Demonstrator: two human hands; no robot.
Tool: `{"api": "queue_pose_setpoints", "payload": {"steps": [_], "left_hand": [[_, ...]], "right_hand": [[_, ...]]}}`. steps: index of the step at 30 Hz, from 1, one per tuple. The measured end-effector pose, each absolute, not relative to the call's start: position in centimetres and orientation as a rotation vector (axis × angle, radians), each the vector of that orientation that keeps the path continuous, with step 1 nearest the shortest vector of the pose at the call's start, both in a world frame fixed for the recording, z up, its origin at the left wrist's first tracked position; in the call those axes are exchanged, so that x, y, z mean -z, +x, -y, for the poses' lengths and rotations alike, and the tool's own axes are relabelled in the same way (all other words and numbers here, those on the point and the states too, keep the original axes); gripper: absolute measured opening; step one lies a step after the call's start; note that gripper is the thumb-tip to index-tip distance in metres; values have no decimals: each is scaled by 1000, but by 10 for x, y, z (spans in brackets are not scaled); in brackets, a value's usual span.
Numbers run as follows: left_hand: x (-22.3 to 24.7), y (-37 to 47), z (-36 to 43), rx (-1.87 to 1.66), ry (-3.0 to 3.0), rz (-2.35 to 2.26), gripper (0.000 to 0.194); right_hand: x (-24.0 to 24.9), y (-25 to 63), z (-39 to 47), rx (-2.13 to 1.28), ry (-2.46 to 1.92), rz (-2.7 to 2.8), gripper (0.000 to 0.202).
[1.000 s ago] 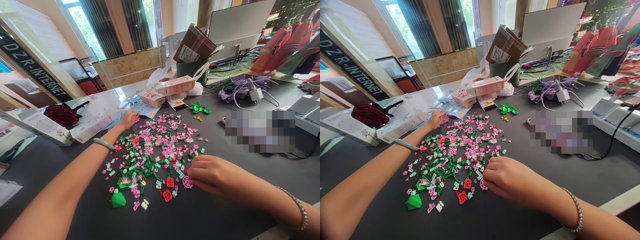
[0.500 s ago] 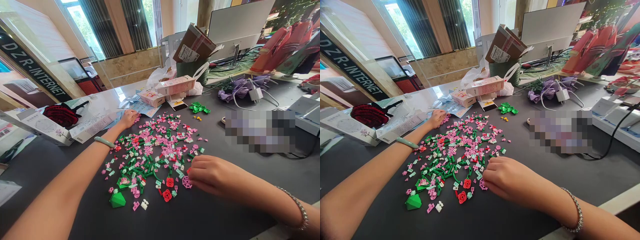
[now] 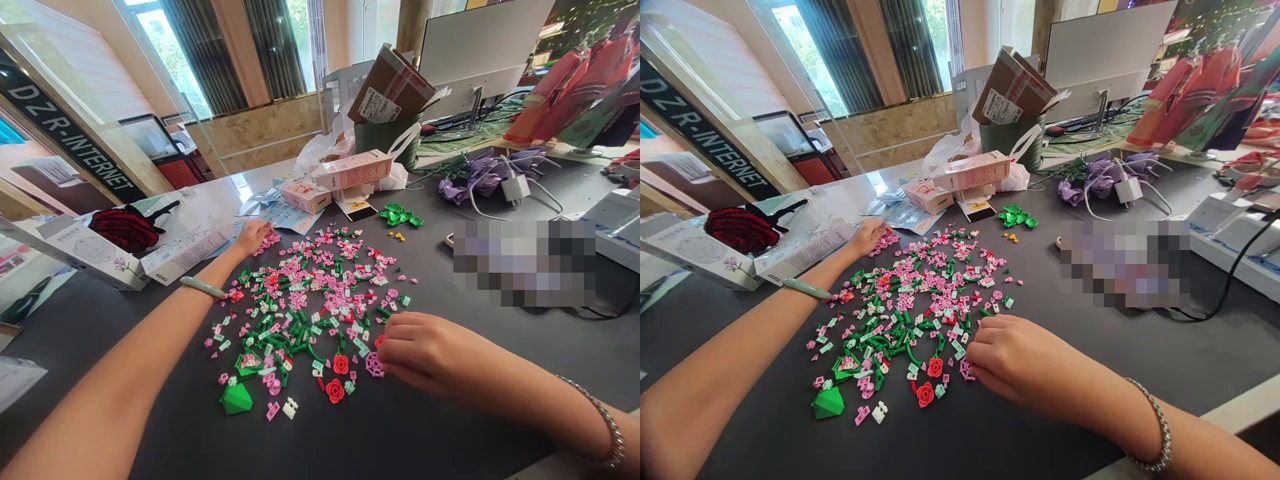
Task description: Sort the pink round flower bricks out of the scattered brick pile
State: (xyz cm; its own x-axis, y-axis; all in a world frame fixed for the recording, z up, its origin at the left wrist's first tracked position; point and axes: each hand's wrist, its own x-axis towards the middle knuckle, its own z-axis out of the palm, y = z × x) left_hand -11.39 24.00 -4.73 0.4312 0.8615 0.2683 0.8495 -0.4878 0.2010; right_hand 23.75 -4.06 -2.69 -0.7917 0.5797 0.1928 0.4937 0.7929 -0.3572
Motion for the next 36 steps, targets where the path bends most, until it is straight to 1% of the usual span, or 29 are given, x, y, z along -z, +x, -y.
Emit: {"api": "queue_pose_setpoints", "payload": {"steps": [9, 14, 21, 30, 36], "left_hand": [[41, -130, -227, -615, 2520, -1720, 32], [29, -145, -215, -413, 2547, -1630, 36], [14, -157, -212, -147, 2564, -1645, 41], [10, -159, -220, 65, 2610, -1626, 41], [15, -163, -221, 145, 2607, -1627, 40]], "right_hand": [[27, 238, 42, -432, -831, 2697, 23], [26, 238, 42, -432, -830, 2697, 24], [27, 237, 42, -455, -818, 2694, 26], [27, 237, 40, -438, -839, 2715, 24], [29, 237, 40, -427, -818, 2698, 26]]}}
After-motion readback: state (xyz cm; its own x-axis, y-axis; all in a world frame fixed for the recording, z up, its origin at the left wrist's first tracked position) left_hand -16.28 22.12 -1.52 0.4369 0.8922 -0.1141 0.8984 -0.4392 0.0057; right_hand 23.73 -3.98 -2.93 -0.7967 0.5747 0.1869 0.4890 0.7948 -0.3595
